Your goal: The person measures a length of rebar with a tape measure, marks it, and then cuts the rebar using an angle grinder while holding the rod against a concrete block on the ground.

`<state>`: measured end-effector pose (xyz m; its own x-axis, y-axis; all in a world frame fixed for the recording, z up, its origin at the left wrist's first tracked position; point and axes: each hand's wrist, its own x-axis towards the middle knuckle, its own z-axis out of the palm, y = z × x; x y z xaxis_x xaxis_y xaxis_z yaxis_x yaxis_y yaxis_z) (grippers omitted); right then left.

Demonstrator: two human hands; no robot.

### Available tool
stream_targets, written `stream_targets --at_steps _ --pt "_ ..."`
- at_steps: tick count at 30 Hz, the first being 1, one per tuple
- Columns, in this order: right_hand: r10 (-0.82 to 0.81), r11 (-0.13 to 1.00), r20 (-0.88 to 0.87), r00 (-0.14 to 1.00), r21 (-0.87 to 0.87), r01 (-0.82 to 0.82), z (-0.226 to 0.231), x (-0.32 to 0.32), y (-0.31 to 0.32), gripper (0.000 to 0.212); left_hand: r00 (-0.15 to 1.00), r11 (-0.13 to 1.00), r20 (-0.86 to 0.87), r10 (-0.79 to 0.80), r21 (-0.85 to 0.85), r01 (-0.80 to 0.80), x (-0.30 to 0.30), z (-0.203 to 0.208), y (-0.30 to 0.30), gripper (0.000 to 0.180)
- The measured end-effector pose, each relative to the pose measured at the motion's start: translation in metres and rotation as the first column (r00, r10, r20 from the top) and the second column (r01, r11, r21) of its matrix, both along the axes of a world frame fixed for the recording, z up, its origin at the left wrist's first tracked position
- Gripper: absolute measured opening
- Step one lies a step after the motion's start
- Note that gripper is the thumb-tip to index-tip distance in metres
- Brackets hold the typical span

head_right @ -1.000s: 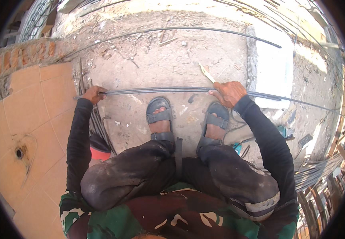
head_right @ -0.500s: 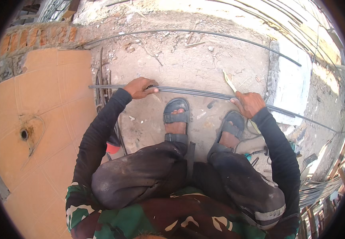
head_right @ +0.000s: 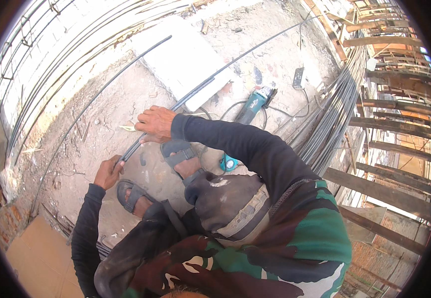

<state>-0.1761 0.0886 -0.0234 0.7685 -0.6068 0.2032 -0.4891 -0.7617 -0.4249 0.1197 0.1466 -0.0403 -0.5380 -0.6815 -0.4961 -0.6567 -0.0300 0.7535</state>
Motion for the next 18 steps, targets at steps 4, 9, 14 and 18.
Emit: stream_targets --at_steps 4,9,14,18 --pt "-0.361 0.906 0.252 0.898 -0.132 0.402 0.036 -0.042 0.016 0.024 0.998 0.997 -0.05 0.039 0.061 -0.036 0.004 0.0 0.004 0.036" --pt "-0.981 0.153 0.152 0.124 0.196 0.969 0.022 -0.141 0.073 0.032 0.989 0.99 -0.106 0.101 0.105 -0.09 0.005 0.002 0.009 0.042" --pt "-0.879 -0.477 -0.13 -0.459 0.22 0.851 -0.039 -0.226 0.13 0.064 0.996 0.998 -0.085 0.021 0.064 -0.015 -0.007 0.003 -0.008 0.042" --pt "-0.838 -0.503 -0.344 -0.424 0.183 0.845 -0.058 -0.24 0.102 0.101 0.997 0.99 -0.067 -0.027 -0.138 0.017 -0.01 0.005 -0.021 0.039"
